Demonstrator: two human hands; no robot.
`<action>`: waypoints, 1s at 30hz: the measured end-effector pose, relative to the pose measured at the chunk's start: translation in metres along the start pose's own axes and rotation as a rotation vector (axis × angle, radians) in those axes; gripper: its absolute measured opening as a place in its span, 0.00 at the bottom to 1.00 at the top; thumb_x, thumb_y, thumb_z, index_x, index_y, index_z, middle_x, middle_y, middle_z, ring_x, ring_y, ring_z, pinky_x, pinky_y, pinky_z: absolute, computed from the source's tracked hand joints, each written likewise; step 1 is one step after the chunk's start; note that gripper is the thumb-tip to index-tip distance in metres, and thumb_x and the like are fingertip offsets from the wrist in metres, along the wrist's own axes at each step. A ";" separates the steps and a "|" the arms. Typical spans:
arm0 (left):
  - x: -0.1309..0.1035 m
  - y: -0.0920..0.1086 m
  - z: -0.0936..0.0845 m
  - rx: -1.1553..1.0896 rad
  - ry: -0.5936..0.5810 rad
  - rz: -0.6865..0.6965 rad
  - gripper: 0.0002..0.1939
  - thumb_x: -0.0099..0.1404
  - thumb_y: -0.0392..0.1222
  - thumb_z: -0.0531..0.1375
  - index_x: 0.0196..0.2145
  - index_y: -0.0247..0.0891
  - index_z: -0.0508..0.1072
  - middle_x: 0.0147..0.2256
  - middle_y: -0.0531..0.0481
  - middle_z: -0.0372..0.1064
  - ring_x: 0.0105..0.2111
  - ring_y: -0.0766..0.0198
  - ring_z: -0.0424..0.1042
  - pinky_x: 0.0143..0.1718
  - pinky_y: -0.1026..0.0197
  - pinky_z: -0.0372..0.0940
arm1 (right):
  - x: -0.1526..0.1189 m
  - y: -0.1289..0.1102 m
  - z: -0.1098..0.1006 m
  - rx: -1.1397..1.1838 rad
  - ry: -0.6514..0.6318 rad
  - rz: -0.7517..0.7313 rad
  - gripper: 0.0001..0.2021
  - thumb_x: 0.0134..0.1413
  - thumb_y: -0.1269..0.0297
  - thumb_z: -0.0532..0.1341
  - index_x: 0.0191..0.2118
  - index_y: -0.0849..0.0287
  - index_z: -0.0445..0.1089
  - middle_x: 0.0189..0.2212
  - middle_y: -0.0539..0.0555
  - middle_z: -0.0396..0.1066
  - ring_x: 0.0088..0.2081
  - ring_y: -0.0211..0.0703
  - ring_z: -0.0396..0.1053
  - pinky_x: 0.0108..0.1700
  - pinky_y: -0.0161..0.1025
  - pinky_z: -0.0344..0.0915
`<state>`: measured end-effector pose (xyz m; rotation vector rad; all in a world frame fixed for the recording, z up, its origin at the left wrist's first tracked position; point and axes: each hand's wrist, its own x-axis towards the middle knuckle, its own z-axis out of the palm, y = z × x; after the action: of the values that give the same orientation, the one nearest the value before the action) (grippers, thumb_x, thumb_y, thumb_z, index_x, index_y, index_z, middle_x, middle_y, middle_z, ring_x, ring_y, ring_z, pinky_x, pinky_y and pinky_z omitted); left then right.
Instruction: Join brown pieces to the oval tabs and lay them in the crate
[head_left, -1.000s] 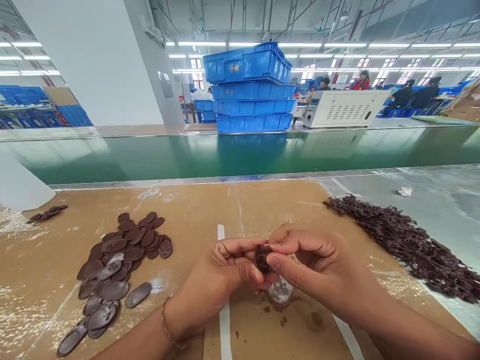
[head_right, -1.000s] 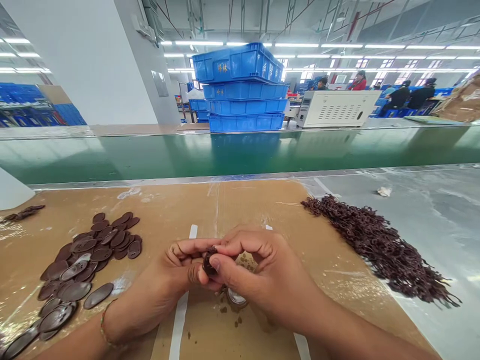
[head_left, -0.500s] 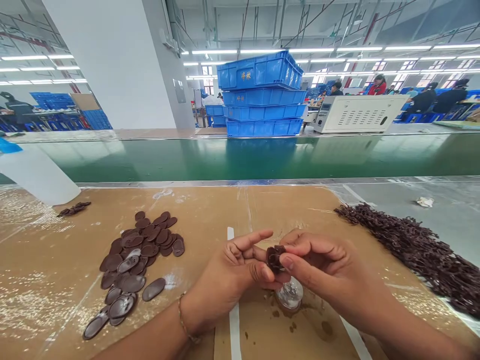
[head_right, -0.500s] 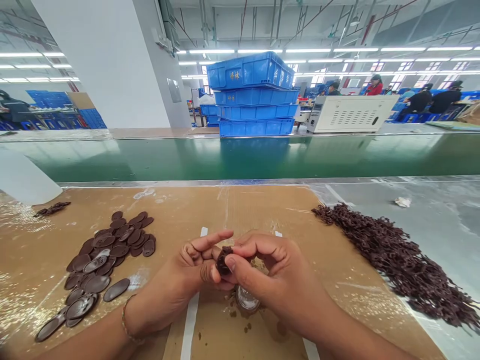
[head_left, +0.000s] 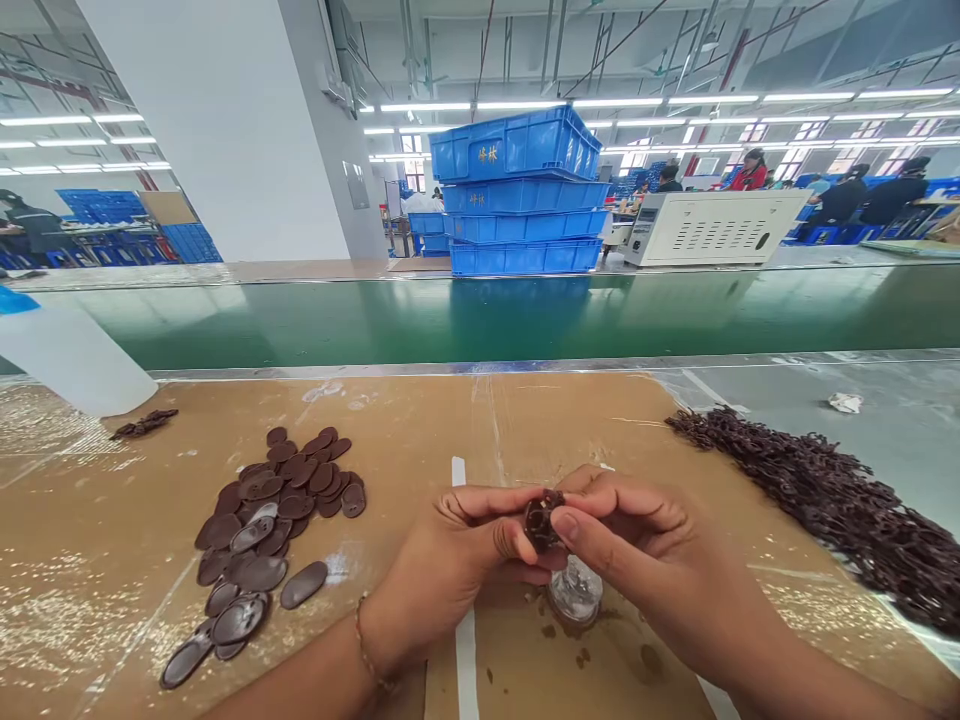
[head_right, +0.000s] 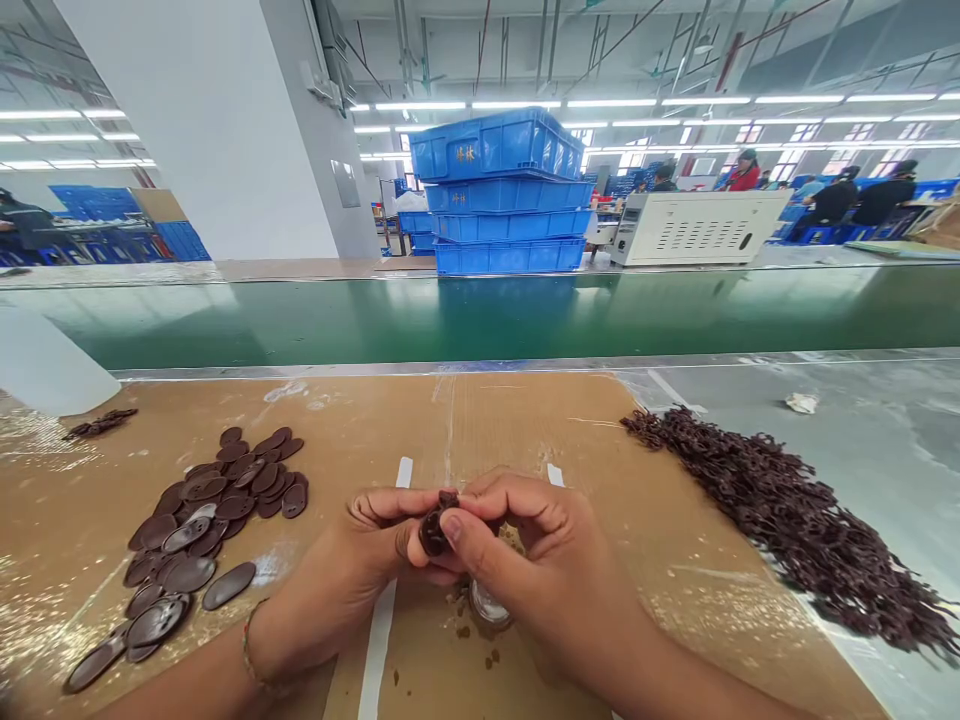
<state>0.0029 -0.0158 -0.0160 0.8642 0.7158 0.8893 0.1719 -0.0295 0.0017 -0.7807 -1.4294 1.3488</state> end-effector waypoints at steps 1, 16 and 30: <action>0.000 0.000 0.000 -0.001 -0.004 0.005 0.08 0.54 0.41 0.70 0.33 0.36 0.82 0.39 0.46 0.78 0.31 0.65 0.77 0.37 0.65 0.73 | 0.000 0.000 0.000 -0.006 0.004 0.001 0.09 0.59 0.64 0.64 0.27 0.56 0.74 0.26 0.47 0.74 0.28 0.31 0.69 0.32 0.28 0.69; 0.000 -0.001 -0.001 0.066 0.046 -0.036 0.14 0.54 0.42 0.70 0.36 0.31 0.81 0.29 0.46 0.75 0.30 0.62 0.76 0.33 0.66 0.71 | 0.001 0.001 0.000 -0.031 0.057 0.072 0.13 0.56 0.60 0.65 0.24 0.58 0.69 0.22 0.49 0.71 0.24 0.36 0.70 0.28 0.33 0.71; -0.001 0.003 0.002 0.044 0.045 -0.040 0.14 0.52 0.42 0.71 0.35 0.31 0.81 0.28 0.46 0.76 0.28 0.65 0.75 0.31 0.67 0.71 | -0.001 0.006 -0.004 -0.057 0.099 0.048 0.12 0.56 0.60 0.66 0.24 0.58 0.70 0.22 0.48 0.69 0.24 0.35 0.69 0.27 0.32 0.68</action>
<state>0.0030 -0.0159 -0.0120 0.8680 0.7914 0.8628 0.1753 -0.0281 -0.0053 -0.9120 -1.3843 1.2919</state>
